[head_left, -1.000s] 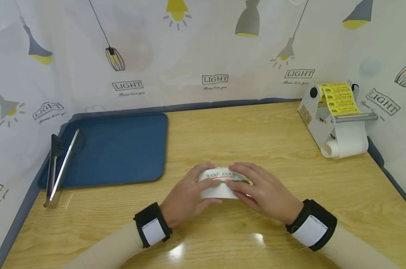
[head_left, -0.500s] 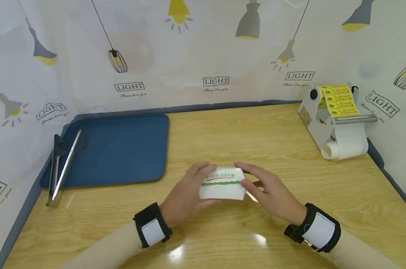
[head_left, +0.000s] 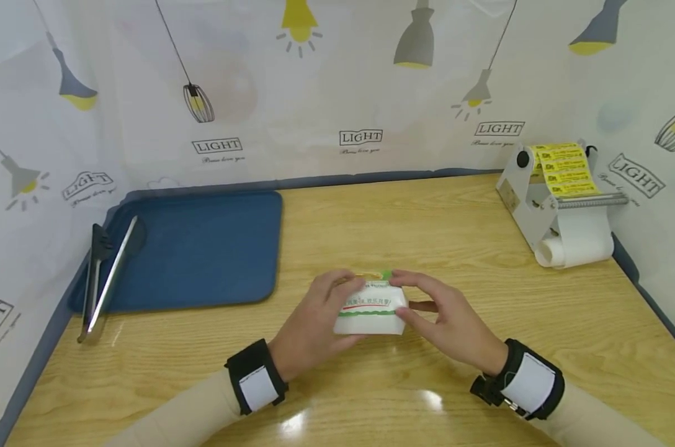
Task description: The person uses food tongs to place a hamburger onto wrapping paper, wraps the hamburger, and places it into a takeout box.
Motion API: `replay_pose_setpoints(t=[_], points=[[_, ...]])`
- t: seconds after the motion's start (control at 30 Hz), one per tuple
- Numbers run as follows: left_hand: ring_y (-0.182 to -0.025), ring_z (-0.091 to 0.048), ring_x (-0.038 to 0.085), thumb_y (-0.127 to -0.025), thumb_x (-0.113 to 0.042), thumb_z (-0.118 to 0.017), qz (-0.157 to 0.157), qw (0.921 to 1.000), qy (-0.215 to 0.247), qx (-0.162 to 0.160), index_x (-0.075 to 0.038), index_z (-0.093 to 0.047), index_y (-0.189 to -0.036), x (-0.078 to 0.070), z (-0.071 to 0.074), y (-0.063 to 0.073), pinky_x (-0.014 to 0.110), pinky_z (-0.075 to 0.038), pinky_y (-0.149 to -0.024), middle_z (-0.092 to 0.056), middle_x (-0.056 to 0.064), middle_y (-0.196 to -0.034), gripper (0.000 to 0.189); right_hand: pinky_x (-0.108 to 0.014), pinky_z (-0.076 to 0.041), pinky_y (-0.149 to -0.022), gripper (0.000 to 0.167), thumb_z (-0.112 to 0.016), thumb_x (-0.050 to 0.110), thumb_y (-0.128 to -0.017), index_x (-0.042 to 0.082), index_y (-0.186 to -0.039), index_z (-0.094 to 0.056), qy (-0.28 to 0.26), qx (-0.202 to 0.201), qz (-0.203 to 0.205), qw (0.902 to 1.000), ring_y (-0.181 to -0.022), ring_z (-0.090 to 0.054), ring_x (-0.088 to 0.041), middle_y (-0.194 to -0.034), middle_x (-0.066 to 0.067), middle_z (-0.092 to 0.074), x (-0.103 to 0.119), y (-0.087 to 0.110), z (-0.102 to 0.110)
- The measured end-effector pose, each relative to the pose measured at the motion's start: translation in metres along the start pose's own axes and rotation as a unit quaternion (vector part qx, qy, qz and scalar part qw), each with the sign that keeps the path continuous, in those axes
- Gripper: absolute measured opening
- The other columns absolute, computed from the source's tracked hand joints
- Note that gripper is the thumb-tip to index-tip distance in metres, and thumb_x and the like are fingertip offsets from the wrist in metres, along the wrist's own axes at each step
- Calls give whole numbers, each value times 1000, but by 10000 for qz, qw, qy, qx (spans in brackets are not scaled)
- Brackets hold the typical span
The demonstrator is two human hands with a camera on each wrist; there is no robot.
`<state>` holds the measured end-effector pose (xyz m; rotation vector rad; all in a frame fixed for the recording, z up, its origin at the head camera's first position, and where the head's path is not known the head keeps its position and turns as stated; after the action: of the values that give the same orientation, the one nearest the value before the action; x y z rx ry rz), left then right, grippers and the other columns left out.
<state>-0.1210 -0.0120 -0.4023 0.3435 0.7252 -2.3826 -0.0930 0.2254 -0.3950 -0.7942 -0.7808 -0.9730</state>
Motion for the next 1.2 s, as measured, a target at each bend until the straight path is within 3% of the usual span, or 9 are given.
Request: replay_pose_setpoints(t=[0.13,0.3,0.5,0.63,0.97,1.1,1.2], points=[[-136,-41,34,-70,-23,-96,163,9996,-47,240,-10,-48,-149,3,-1,1,41,-51,-102,-38,18,-151,93,-37,-57,-92,37,-70,0,-95,9,-129,-59,128,87,20,9999,-140,-45,-39,-156,-19,-42,-2,1,-3],[-142,-38,38,-68,-25,-96,48,9992,-179,364,-13,-50,-150,8,-3,5,43,-49,-106,-37,21,-153,95,-41,-53,-98,38,-68,-1,-95,10,-128,-52,373,413,-108,9984,-147,-33,-41,-165,-20,-24,-6,3,-10],[-142,-39,34,-74,-18,-93,-13,9981,-228,576,-13,-52,-146,11,-7,10,41,-46,-109,-39,18,-152,83,-45,-48,-104,42,-71,0,-93,14,-125,-49,618,586,-9,9964,-147,-34,-38,-163,-20,-29,-11,6,-16],[-141,-40,32,-75,-17,-92,29,9978,-208,632,-15,-56,-142,10,-8,13,39,-46,-108,-39,17,-151,76,-41,-48,-104,43,-74,-5,-89,12,-119,-49,786,565,177,9951,-145,-36,-39,-161,-19,-29,-14,9,-20],[-139,-41,30,-79,-25,-90,-68,9984,-100,548,-14,-60,-138,10,-7,16,40,-45,-109,-41,17,-150,67,-45,-45,-107,47,-78,-3,-86,14,-119,-49,1514,509,297,9867,-142,-41,-38,-159,-17,-31,-16,10,-23],[-136,-47,29,-88,-34,-82,-37,9983,-304,495,-14,-63,-134,8,-2,11,41,-45,-109,-46,15,-148,54,-52,-46,-107,48,-82,11,-86,14,-124,-53,1844,399,266,9817,-141,-41,-37,-157,-16,-36,-10,8,-18],[-130,-55,30,-92,-36,-77,-49,9988,-450,175,-12,-64,-132,8,11,1,44,-48,-106,-53,15,-143,48,-59,-45,-106,50,-81,21,-89,11,-130,-56,1994,72,325,9794,-140,-41,-38,-153,-18,-42,-2,0,-8]])
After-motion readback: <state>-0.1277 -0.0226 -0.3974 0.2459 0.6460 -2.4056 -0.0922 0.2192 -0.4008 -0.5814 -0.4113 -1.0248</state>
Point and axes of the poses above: each hand's wrist, its own y-axis away from the middle knuckle, its own z-axis out of the back of the hand, x = y × z, the point moved 2 cm from there along -y, towards the middle knuckle
